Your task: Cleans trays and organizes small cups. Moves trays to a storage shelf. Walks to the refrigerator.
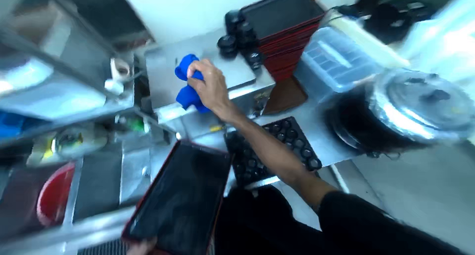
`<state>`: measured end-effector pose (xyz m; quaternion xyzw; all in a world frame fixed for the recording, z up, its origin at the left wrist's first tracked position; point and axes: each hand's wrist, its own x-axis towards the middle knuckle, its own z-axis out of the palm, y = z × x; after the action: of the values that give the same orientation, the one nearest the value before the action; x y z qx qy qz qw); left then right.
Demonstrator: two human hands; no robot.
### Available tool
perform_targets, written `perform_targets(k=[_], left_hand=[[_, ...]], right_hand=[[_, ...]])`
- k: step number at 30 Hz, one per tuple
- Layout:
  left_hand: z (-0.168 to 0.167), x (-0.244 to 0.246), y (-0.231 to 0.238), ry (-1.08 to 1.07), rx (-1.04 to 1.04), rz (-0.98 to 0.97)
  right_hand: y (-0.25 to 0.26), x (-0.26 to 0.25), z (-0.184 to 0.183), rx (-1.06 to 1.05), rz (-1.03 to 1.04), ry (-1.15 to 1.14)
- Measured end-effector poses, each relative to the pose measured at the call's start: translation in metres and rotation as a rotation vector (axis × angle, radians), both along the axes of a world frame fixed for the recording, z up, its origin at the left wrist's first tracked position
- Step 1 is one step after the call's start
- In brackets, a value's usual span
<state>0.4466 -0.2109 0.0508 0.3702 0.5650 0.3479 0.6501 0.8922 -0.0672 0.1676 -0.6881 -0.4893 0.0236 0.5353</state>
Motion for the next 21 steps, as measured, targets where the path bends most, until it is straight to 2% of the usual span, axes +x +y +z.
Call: perform_targets(k=[2, 4, 6, 7, 12, 17, 21], left_hand=[[0.006, 0.048, -0.009, 0.078, -0.007, 0.074], [0.012, 0.083, -0.022, 0.067, 0.010, 0.146], [0.004, 0.114, -0.031, -0.035, 0.071, 0.183], [0.001, 0.122, -0.040, -0.050, 0.085, 0.205], [0.006, 0.145, -0.080, -0.011, 0.093, 0.332], [0.004, 0.150, -0.093, -0.023, 0.170, 0.495], [-0.005, 0.150, -0.094, -0.042, 0.143, 0.563]], right_hand=[[-0.056, -0.050, -0.015, 0.027, 0.320, -0.137], [-0.117, -0.118, -0.054, -0.141, 0.677, -0.184], [-0.157, -0.161, -0.100, -0.281, 0.899, -0.222], [-0.171, -0.171, -0.118, -0.300, 0.929, -0.222], [-0.170, -0.135, -0.141, -0.304, 0.898, -0.304], [-0.124, -0.054, -0.155, -0.445, 0.611, -0.437], [-0.142, -0.047, -0.183, -0.540, 0.463, -0.492]])
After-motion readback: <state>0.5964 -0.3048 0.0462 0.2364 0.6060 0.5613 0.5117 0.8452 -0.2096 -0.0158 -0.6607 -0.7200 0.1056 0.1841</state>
